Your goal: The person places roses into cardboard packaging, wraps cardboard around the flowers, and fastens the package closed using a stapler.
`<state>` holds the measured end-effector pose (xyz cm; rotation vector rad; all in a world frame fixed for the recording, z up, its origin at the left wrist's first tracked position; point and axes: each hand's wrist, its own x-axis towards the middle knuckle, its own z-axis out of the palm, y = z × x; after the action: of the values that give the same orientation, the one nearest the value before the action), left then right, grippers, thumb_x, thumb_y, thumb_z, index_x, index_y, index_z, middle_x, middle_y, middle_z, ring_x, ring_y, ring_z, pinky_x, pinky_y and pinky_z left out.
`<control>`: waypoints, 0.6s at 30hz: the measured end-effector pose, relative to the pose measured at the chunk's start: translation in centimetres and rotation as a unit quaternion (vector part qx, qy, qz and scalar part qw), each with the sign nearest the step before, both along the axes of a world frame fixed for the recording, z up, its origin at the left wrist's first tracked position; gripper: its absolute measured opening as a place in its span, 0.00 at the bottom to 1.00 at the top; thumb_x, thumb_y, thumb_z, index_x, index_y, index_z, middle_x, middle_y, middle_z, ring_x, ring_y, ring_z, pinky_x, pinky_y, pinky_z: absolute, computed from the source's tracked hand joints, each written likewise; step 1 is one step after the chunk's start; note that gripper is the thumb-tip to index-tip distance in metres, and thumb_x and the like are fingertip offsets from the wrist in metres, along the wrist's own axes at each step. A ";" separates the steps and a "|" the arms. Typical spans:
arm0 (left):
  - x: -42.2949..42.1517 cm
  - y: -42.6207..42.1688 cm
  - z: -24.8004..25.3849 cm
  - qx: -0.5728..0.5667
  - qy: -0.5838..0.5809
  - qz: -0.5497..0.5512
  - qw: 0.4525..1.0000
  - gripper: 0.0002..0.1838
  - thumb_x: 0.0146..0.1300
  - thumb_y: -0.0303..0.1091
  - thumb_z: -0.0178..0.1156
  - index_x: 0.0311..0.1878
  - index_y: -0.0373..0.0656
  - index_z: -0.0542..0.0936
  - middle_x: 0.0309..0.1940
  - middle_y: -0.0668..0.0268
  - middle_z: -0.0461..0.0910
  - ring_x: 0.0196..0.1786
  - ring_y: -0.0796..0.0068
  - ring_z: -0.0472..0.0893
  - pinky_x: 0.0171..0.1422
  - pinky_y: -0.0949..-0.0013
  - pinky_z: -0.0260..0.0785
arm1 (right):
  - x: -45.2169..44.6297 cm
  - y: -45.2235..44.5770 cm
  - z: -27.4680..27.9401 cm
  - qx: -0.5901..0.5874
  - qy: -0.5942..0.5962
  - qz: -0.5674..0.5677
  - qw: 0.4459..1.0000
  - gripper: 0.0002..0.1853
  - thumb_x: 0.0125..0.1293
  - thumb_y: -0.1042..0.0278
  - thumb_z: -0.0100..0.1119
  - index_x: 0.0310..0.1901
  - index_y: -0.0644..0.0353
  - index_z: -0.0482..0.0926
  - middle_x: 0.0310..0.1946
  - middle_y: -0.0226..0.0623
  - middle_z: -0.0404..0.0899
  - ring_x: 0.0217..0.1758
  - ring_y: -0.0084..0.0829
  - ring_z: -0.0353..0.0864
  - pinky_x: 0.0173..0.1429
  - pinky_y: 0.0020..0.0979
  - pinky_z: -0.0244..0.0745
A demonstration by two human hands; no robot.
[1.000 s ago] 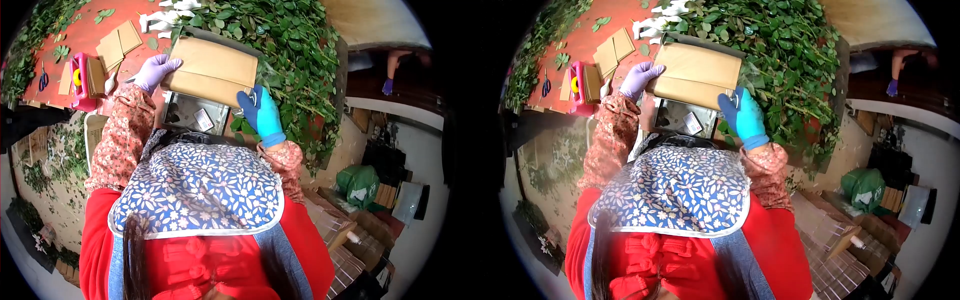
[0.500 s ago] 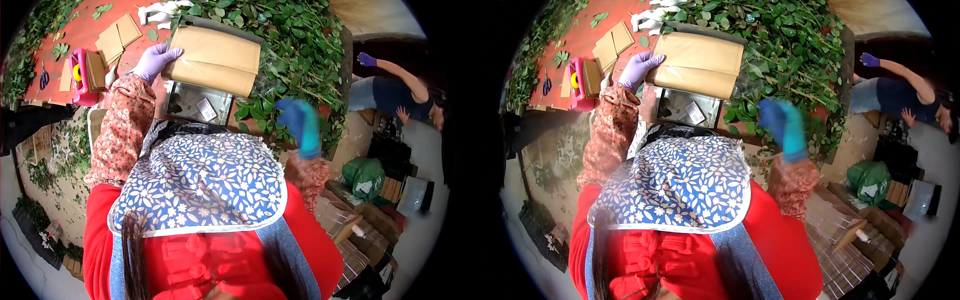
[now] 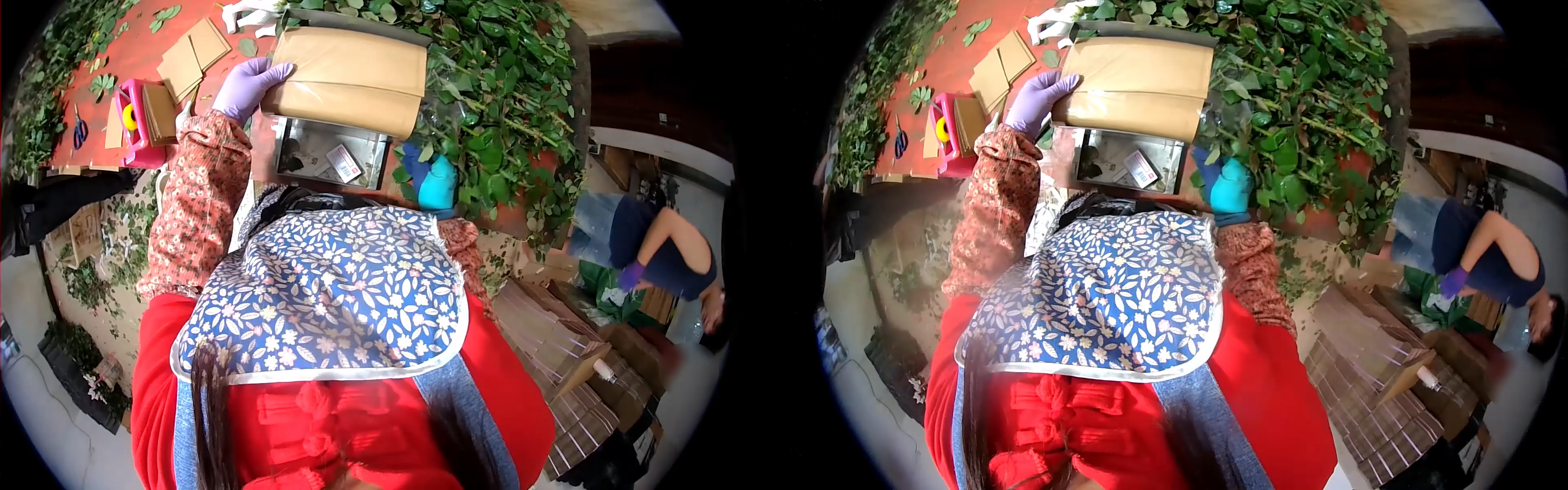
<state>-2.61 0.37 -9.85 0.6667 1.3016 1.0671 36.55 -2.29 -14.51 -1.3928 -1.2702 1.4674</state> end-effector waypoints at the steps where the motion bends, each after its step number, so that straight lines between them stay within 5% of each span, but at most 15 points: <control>1: 0.7 0.0 0.8 -0.004 0.007 0.010 1.000 0.17 0.64 0.40 0.71 0.47 0.35 0.84 0.37 0.68 0.86 0.37 0.82 0.82 0.44 0.75 0.75 | 0.4 0.2 0.5 0.049 -0.132 0.011 0.990 0.13 0.71 0.70 0.59 0.50 0.71 0.83 0.49 0.40 0.86 0.50 0.30 0.84 0.53 0.36 0.79; 2: 1.3 0.1 1.7 -0.005 0.016 0.025 1.000 0.17 0.65 0.40 0.71 0.47 0.35 0.84 0.38 0.68 0.86 0.37 0.82 0.82 0.44 0.75 0.75 | 0.8 0.8 0.6 0.129 -0.309 0.032 0.942 0.12 0.70 0.70 0.59 0.48 0.71 0.83 0.48 0.39 0.85 0.48 0.30 0.84 0.52 0.36 0.79; 3: 1.4 0.0 2.2 -0.015 0.020 0.011 1.000 0.18 0.67 0.41 0.69 0.47 0.34 0.83 0.40 0.67 0.86 0.42 0.78 0.83 0.51 0.74 0.75 | 2.1 1.0 -1.4 0.086 -0.187 -0.029 0.978 0.12 0.70 0.68 0.61 0.46 0.70 0.83 0.44 0.40 0.86 0.44 0.32 0.85 0.49 0.37 0.80; 5: 1.0 0.2 1.7 -0.024 0.075 -0.021 0.997 0.17 0.67 0.41 0.69 0.45 0.34 0.84 0.36 0.69 0.84 0.37 0.81 0.81 0.44 0.73 0.75 | 3.7 2.0 -0.9 0.002 -0.126 -0.014 0.992 0.12 0.68 0.65 0.64 0.44 0.67 0.83 0.38 0.44 0.86 0.38 0.35 0.86 0.43 0.37 0.79; 7: 2.0 0.2 3.8 -0.007 0.088 -0.010 0.996 0.16 0.65 0.43 0.71 0.41 0.37 0.86 0.31 0.72 0.83 0.33 0.83 0.78 0.41 0.75 0.73 | 5.4 1.5 5.5 -0.045 -0.259 0.230 0.937 0.15 0.66 0.63 0.66 0.47 0.65 0.83 0.33 0.49 0.85 0.35 0.38 0.86 0.40 0.37 0.79; 9: 1.7 0.5 2.1 -0.002 0.059 -0.004 0.998 0.15 0.65 0.43 0.71 0.38 0.38 0.85 0.28 0.74 0.82 0.31 0.85 0.76 0.38 0.76 0.70 | 3.8 1.1 11.5 0.014 -0.318 0.359 0.877 0.19 0.64 0.61 0.69 0.50 0.65 0.81 0.31 0.51 0.84 0.35 0.38 0.87 0.42 0.38 0.80; 10: 1.4 0.3 1.9 -0.016 0.045 -0.020 0.999 0.15 0.66 0.43 0.70 0.37 0.39 0.85 0.28 0.74 0.81 0.30 0.85 0.76 0.37 0.76 0.69 | 1.5 0.5 15.9 0.078 -0.310 0.322 0.891 0.21 0.63 0.60 0.70 0.51 0.66 0.80 0.31 0.50 0.84 0.36 0.38 0.87 0.42 0.38 0.80; 12: 2.0 -0.4 3.1 -0.010 0.016 -0.018 1.000 0.15 0.66 0.43 0.70 0.35 0.39 0.84 0.27 0.75 0.80 0.29 0.85 0.75 0.35 0.76 0.68 | -5.9 2.4 22.4 0.148 -0.291 0.242 0.914 0.29 0.59 0.56 0.74 0.56 0.66 0.78 0.36 0.50 0.85 0.40 0.40 0.87 0.47 0.39 0.79; 13: 2.1 -0.4 3.9 0.003 -0.009 -0.005 1.000 0.15 0.66 0.44 0.70 0.33 0.40 0.83 0.25 0.75 0.79 0.28 0.86 0.73 0.34 0.76 0.66 | -9.6 3.0 24.2 0.283 -0.341 0.258 0.858 0.33 0.57 0.55 0.75 0.60 0.66 0.76 0.45 0.51 0.83 0.49 0.43 0.84 0.55 0.40 0.77; 16: 2.9 1.7 3.0 -0.007 0.074 -0.049 0.996 0.17 0.64 0.46 0.71 0.29 0.42 0.81 0.21 0.75 0.75 0.24 0.83 0.72 0.30 0.75 0.63 | -13.7 7.7 19.2 0.476 -0.422 0.289 0.716 0.47 0.54 0.44 0.74 0.68 0.67 0.67 0.63 0.54 0.74 0.64 0.51 0.75 0.68 0.46 0.69; 18: 3.2 1.9 2.6 -0.004 0.051 -0.066 0.997 0.17 0.63 0.46 0.72 0.30 0.42 0.81 0.21 0.74 0.76 0.24 0.82 0.72 0.31 0.74 0.64 | -13.8 6.7 14.8 0.424 -0.469 0.347 0.692 0.50 0.55 0.41 0.72 0.72 0.65 0.63 0.69 0.55 0.66 0.73 0.55 0.65 0.75 0.53 0.58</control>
<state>0.58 2.23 -7.20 0.7976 1.3290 0.9310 22.79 4.46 0.32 -0.9592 -2.8721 0.1793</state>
